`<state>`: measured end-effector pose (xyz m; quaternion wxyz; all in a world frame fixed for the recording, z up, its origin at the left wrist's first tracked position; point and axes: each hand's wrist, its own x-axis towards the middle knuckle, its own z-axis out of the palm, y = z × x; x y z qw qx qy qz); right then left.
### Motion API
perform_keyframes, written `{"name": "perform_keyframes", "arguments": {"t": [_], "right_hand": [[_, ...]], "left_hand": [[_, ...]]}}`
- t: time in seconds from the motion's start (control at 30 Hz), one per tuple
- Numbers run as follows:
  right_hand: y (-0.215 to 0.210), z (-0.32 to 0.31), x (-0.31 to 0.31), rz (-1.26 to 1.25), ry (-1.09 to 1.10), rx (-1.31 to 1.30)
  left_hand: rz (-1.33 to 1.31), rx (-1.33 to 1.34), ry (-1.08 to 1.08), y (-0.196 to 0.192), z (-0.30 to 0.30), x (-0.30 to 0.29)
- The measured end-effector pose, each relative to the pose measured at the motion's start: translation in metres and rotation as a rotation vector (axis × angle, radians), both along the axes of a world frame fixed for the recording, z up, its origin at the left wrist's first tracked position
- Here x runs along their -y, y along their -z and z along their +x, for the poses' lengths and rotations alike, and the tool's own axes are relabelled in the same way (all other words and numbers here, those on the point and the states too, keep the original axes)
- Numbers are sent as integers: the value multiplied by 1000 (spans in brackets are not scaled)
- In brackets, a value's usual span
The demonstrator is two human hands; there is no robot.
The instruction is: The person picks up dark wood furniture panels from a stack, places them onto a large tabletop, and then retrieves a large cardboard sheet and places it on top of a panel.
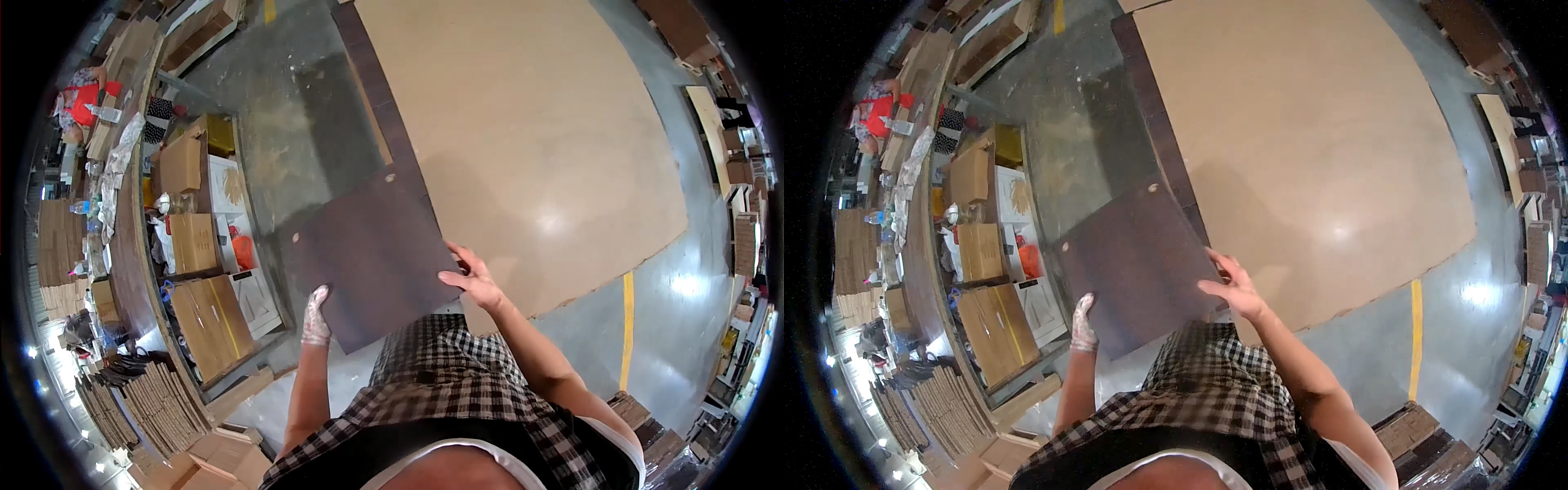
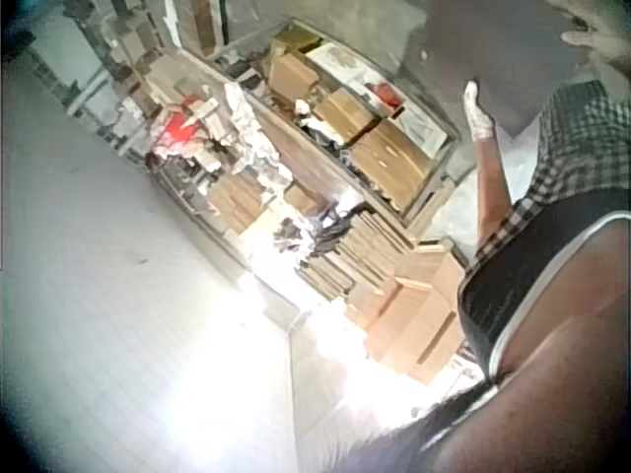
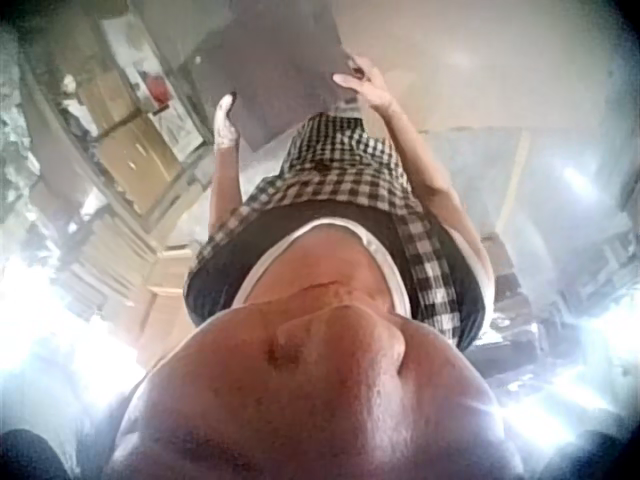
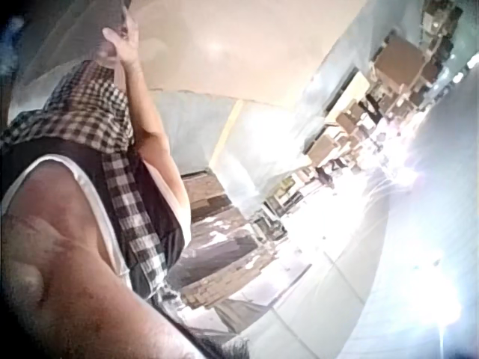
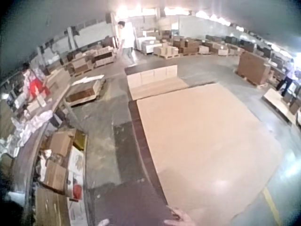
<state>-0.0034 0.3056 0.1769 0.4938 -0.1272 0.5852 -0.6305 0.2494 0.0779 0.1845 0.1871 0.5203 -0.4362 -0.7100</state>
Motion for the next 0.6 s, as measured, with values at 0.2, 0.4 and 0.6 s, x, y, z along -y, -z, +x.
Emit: {"name": "perform_keyframes", "arguments": {"t": [0.2, 0.4, 0.6], "right_hand": [[-5, -57, -97, -26, 298, -14], [-4, -123, -180, -19, 437, -43], [-4, -165, -215, 152, 354, 7]], "left_hand": [[-164, -61, 430, 74, -106, -18], [428, -179, 379, 52, -239, -94], [322, -37, 548, 68, -266, -125]]}}
